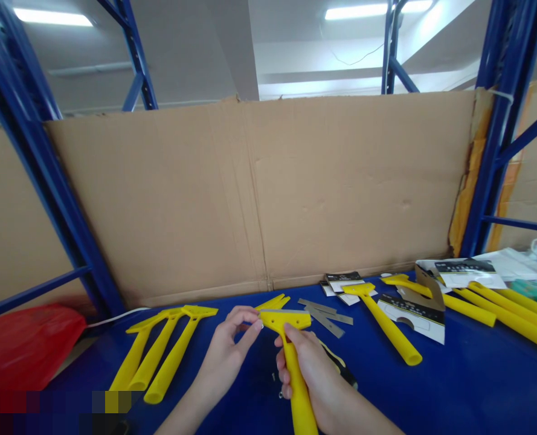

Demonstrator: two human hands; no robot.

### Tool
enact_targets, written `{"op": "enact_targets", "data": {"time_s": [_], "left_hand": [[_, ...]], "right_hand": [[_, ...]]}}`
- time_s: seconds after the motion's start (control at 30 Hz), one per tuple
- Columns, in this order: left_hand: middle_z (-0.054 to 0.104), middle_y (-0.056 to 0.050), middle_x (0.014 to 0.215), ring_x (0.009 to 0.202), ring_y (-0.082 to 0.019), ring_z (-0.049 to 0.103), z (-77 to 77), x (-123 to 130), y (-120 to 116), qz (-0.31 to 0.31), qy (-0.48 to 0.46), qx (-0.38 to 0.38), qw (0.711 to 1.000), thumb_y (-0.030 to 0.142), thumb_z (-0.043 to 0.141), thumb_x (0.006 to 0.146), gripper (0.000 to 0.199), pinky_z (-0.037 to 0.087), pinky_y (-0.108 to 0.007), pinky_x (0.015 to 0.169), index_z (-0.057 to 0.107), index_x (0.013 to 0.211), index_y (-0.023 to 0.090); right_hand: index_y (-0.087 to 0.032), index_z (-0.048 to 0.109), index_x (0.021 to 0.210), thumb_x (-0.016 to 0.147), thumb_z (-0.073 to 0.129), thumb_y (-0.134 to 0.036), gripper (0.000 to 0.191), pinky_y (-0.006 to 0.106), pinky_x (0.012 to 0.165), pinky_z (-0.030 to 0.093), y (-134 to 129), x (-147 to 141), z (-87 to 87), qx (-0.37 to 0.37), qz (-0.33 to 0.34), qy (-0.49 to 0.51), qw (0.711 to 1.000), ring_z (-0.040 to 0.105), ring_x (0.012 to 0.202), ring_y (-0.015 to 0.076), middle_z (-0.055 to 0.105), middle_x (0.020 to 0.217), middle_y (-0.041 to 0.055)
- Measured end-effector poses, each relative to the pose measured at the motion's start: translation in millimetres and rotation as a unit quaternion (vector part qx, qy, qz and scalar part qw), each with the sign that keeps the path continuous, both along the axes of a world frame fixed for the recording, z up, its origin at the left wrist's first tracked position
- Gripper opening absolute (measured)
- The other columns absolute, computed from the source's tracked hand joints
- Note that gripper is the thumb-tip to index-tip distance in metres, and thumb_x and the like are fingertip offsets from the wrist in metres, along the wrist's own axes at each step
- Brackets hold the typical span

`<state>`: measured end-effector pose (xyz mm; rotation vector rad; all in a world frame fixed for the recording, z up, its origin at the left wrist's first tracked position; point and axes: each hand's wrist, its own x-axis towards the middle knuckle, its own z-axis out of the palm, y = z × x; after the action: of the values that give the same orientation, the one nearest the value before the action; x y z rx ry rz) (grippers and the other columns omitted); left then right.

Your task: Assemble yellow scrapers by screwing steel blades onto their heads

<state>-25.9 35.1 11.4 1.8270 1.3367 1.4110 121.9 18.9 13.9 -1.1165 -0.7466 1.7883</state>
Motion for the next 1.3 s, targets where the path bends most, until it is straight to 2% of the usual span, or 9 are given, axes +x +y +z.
{"op": "enact_targets", "data": {"time_s": [0.23, 0.5, 0.67, 0.87, 0.97, 1.13, 1.2, 1.3], "left_hand": [[0.059, -0.008, 0.099, 0.102, -0.025, 0.054, -3.9, 3.7, 0.7, 0.03, -0.049, -0.018, 0.998, 0.035, 0.059, 0.075, 0.018, 0.041, -0.037, 0.085, 0.065, 0.068, 0.019], [0.057, -0.01, 0.102, 0.103, -0.027, 0.054, -3.4, 3.6, 1.9, 0.0, -0.11, -0.053, 0.992, 0.035, 0.062, 0.07, 0.018, 0.044, -0.037, 0.082, 0.064, 0.067, 0.018], [0.057, -0.009, 0.104, 0.1, -0.026, 0.055, -3.8, 2.9, 2.2, 0.006, -0.133, -0.071, 0.989, 0.031, 0.064, 0.067, 0.014, 0.044, -0.035, 0.08, 0.063, 0.07, 0.017], [0.061, -0.007, 0.088, 0.093, -0.023, 0.056, 1.1, 4.2, 0.8, -0.022, -0.165, -0.107, 0.98, 0.024, 0.065, 0.066, 0.013, 0.046, -0.03, 0.075, 0.061, 0.075, 0.017], [0.062, -0.006, 0.087, 0.09, -0.021, 0.057, 2.3, 3.6, 0.6, -0.032, -0.175, -0.113, 0.978, 0.021, 0.066, 0.064, 0.016, 0.047, -0.029, 0.074, 0.059, 0.078, 0.017], [0.062, -0.005, 0.088, 0.088, -0.02, 0.059, -2.1, 0.9, 2.3, -0.041, -0.119, -0.081, 0.989, 0.022, 0.063, 0.071, 0.011, 0.048, -0.03, 0.073, 0.06, 0.081, 0.018], [0.061, -0.005, 0.088, 0.087, -0.02, 0.059, -4.4, 0.0, 2.5, -0.036, -0.055, -0.035, 0.997, 0.023, 0.06, 0.076, 0.006, 0.048, -0.032, 0.074, 0.062, 0.08, 0.019], [0.06, -0.007, 0.092, 0.092, -0.02, 0.057, -6.3, -2.1, 0.3, -0.015, 0.073, 0.07, 0.995, 0.023, 0.055, 0.083, 0.012, 0.047, -0.036, 0.081, 0.066, 0.079, 0.02]], "right_hand": [[-0.019, 0.051, 0.075, 0.094, 0.037, -0.038, 0.03, 0.016, 0.03, 0.028, -5.3, -8.6, -1.2, -0.005, 0.036, -0.026, 0.999, 0.038, 0.03, 0.0051, 0.048, 0.041, -0.0058], [-0.02, 0.049, 0.075, 0.095, 0.035, -0.037, 0.03, 0.016, 0.029, 0.029, -6.9, -11.5, -5.0, 0.012, 0.028, -0.028, 0.999, 0.038, 0.029, 0.0055, 0.048, 0.041, -0.0064], [-0.02, 0.049, 0.074, 0.095, 0.035, -0.037, 0.03, 0.016, 0.029, 0.029, -7.3, -11.5, -4.5, 0.012, 0.027, -0.029, 0.999, 0.037, 0.029, 0.0056, 0.048, 0.041, -0.0061], [-0.02, 0.049, 0.075, 0.094, 0.036, -0.037, 0.028, 0.016, 0.029, 0.029, -7.7, -12.0, -5.2, 0.011, 0.018, -0.037, 0.999, 0.038, 0.029, 0.006, 0.048, 0.041, -0.0061], [-0.02, 0.049, 0.075, 0.094, 0.036, -0.037, 0.028, 0.016, 0.029, 0.029, -7.4, -11.6, -6.9, 0.007, 0.015, -0.043, 0.999, 0.038, 0.029, 0.0061, 0.049, 0.042, -0.0059], [-0.02, 0.05, 0.075, 0.094, 0.035, -0.036, 0.029, 0.016, 0.029, 0.03, -5.5, -10.4, -6.2, 0.012, 0.025, -0.038, 0.999, 0.038, 0.029, 0.0063, 0.049, 0.041, -0.0057], [-0.019, 0.051, 0.074, 0.093, 0.037, -0.037, 0.029, 0.016, 0.028, 0.031, -4.1, -9.4, -4.7, 0.015, 0.027, -0.038, 0.999, 0.038, 0.028, 0.006, 0.048, 0.041, -0.006], [-0.018, 0.053, 0.073, 0.091, 0.039, -0.037, 0.03, 0.015, 0.029, 0.033, -0.3, -6.2, -3.6, 0.023, 0.031, -0.034, 0.999, 0.039, 0.027, 0.0055, 0.049, 0.04, -0.0054]]}}
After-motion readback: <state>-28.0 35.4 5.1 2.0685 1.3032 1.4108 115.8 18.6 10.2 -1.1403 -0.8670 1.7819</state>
